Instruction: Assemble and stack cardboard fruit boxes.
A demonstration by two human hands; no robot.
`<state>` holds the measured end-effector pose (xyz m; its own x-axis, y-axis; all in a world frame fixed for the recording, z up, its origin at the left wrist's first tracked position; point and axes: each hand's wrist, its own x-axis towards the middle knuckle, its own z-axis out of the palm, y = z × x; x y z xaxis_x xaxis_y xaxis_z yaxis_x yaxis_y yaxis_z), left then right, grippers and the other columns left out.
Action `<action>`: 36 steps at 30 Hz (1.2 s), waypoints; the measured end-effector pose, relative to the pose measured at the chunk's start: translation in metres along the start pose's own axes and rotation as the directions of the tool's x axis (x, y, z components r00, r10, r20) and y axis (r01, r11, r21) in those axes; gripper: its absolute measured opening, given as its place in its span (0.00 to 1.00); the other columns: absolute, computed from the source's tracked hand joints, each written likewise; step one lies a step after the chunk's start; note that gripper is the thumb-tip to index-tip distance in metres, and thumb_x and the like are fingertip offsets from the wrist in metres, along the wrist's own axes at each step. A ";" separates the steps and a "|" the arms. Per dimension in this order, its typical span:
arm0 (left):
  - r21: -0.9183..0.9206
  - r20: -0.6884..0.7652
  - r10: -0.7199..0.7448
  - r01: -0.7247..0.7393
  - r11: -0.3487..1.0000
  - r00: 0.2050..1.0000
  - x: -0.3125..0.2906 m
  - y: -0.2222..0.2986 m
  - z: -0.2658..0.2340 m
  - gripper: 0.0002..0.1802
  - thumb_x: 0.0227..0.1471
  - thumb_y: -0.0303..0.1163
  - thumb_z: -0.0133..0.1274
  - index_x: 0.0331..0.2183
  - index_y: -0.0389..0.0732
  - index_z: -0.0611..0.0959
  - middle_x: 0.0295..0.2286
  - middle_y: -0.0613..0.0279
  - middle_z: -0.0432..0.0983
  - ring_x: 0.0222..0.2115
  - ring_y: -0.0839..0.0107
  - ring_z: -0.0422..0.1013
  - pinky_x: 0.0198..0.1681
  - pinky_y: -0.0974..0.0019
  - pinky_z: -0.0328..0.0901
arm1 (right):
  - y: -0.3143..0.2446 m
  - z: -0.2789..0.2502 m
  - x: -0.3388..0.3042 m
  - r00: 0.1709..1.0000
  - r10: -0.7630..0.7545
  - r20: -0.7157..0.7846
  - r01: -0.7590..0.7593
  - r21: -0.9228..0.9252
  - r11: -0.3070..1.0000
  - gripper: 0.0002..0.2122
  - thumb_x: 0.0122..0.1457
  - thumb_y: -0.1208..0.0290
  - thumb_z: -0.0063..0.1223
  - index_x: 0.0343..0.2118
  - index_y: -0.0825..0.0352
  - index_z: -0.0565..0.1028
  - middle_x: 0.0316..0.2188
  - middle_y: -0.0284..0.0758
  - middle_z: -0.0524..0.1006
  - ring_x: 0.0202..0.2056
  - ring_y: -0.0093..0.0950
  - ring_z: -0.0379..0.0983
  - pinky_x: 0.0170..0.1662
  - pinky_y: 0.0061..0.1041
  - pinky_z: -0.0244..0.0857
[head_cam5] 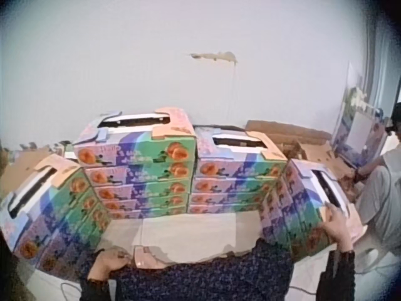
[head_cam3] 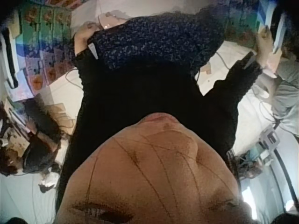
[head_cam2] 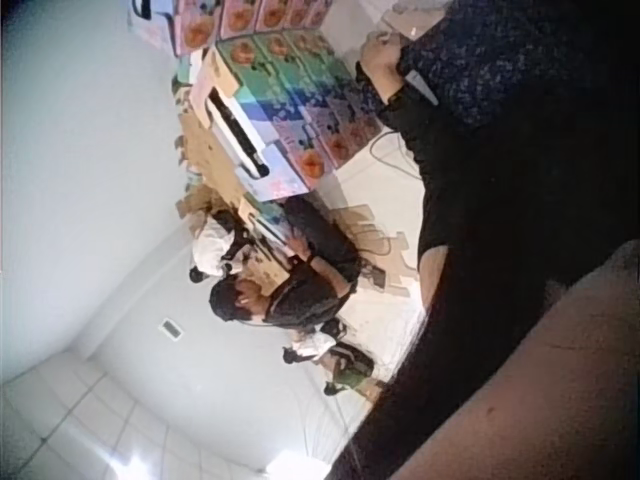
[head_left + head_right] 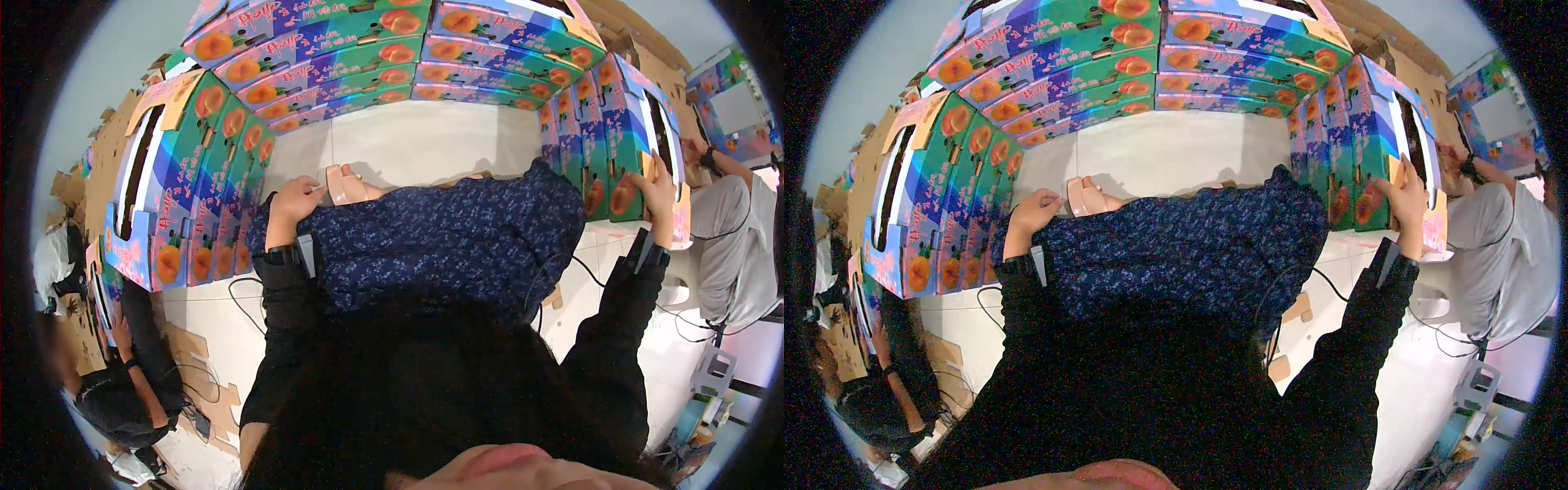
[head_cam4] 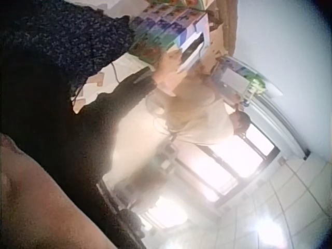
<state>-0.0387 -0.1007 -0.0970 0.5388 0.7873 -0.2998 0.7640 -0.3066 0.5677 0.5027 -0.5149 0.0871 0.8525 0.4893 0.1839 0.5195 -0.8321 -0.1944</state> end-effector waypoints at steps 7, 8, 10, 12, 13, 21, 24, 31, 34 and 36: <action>0.000 -0.016 -0.015 0.015 1.000 1.000 0.000 -0.009 0.003 0.24 0.44 0.47 0.55 0.39 0.39 0.79 0.34 0.51 0.78 0.37 0.60 0.74 0.40 0.64 0.67 | 0.001 0.010 0.005 1.000 -0.012 -0.011 0.011 -0.079 0.997 0.41 0.37 0.45 0.59 0.59 0.49 0.61 0.52 0.46 0.66 0.54 0.42 0.60 0.57 0.38 0.48; -0.017 -0.025 0.002 -0.003 1.000 1.000 0.003 -0.015 0.006 0.26 0.42 0.51 0.54 0.38 0.42 0.80 0.34 0.52 0.78 0.37 0.58 0.74 0.40 0.63 0.67 | -0.003 0.007 0.003 1.000 -0.003 -0.020 0.001 -0.089 0.996 0.40 0.38 0.45 0.58 0.59 0.49 0.61 0.52 0.46 0.66 0.55 0.42 0.60 0.58 0.39 0.47; 0.000 -0.025 -0.021 0.021 1.000 0.999 0.001 -0.006 0.002 0.25 0.42 0.51 0.54 0.38 0.42 0.80 0.34 0.52 0.78 0.37 0.58 0.74 0.40 0.63 0.67 | -0.001 0.009 0.002 0.999 -0.017 -0.049 0.011 -0.133 0.991 0.39 0.40 0.42 0.56 0.59 0.49 0.61 0.52 0.46 0.66 0.54 0.43 0.59 0.58 0.39 0.47; 0.018 -0.030 -0.048 0.048 0.999 0.998 -0.003 0.003 0.001 0.25 0.42 0.51 0.54 0.38 0.42 0.81 0.34 0.52 0.78 0.36 0.58 0.75 0.40 0.63 0.67 | -0.006 0.009 0.001 0.999 0.001 -0.048 -0.008 -0.140 0.990 0.39 0.41 0.41 0.55 0.59 0.49 0.61 0.52 0.46 0.66 0.54 0.44 0.59 0.58 0.39 0.47; 0.008 -0.034 -0.038 0.039 0.999 0.999 -0.005 0.006 0.000 0.23 0.44 0.47 0.56 0.37 0.39 0.80 0.33 0.51 0.78 0.36 0.60 0.75 0.39 0.64 0.67 | -0.009 0.009 0.001 0.999 0.018 -0.050 -0.026 -0.149 0.989 0.38 0.42 0.39 0.53 0.59 0.48 0.61 0.52 0.46 0.66 0.54 0.44 0.59 0.58 0.40 0.48; -0.006 -0.043 0.051 -0.051 0.999 0.998 0.001 0.000 0.006 0.21 0.46 0.44 0.57 0.35 0.35 0.80 0.31 0.48 0.78 0.34 0.61 0.76 0.37 0.65 0.68 | -0.024 0.009 -0.010 0.987 0.044 -0.153 -0.044 0.002 0.999 0.40 0.45 0.35 0.49 0.56 0.61 0.66 0.53 0.48 0.66 0.55 0.47 0.59 0.58 0.37 0.50; 0.003 -0.107 0.015 -0.015 1.000 0.994 -0.010 0.006 -0.003 0.24 0.41 0.51 0.56 0.34 0.42 0.82 0.30 0.53 0.78 0.33 0.56 0.75 0.37 0.60 0.68 | -0.017 0.007 -0.005 0.979 -0.071 -0.189 0.061 -0.056 0.997 0.38 0.48 0.36 0.47 0.53 0.67 0.68 0.52 0.50 0.67 0.55 0.48 0.60 0.57 0.35 0.54; 0.024 -0.118 0.015 -0.012 1.000 0.993 -0.021 0.019 -0.009 0.23 0.43 0.48 0.56 0.36 0.40 0.81 0.30 0.51 0.78 0.33 0.57 0.75 0.36 0.63 0.68 | -0.056 0.019 -0.026 0.995 0.002 -0.096 -0.053 -0.535 0.843 0.39 0.49 0.40 0.50 0.58 0.64 0.61 0.55 0.52 0.62 0.56 0.44 0.60 0.56 0.47 0.54; -0.012 -0.114 -0.002 0.000 1.000 0.993 -0.023 0.021 -0.009 0.23 0.43 0.48 0.57 0.36 0.39 0.81 0.31 0.50 0.78 0.33 0.57 0.74 0.36 0.62 0.67 | -0.140 -0.014 -0.054 0.982 -0.112 0.153 0.159 -0.343 0.926 0.37 0.48 0.50 0.56 0.58 0.65 0.59 0.52 0.49 0.67 0.52 0.45 0.64 0.54 0.40 0.57; -0.038 -0.112 -0.003 -0.001 0.999 0.994 -0.017 0.016 -0.008 0.24 0.43 0.49 0.56 0.36 0.38 0.81 0.31 0.50 0.77 0.33 0.57 0.74 0.36 0.62 0.67 | -0.168 -0.017 -0.057 0.937 -0.254 0.239 0.297 -0.166 0.940 0.36 0.49 0.53 0.58 0.58 0.66 0.58 0.51 0.49 0.68 0.51 0.45 0.65 0.54 0.37 0.58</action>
<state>-0.0379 -0.1148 -0.0767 0.4934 0.8430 -0.2143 0.7496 -0.2871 0.5964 0.3659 -0.4073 0.1262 0.6812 0.7320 -0.0083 0.7318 -0.6807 0.0321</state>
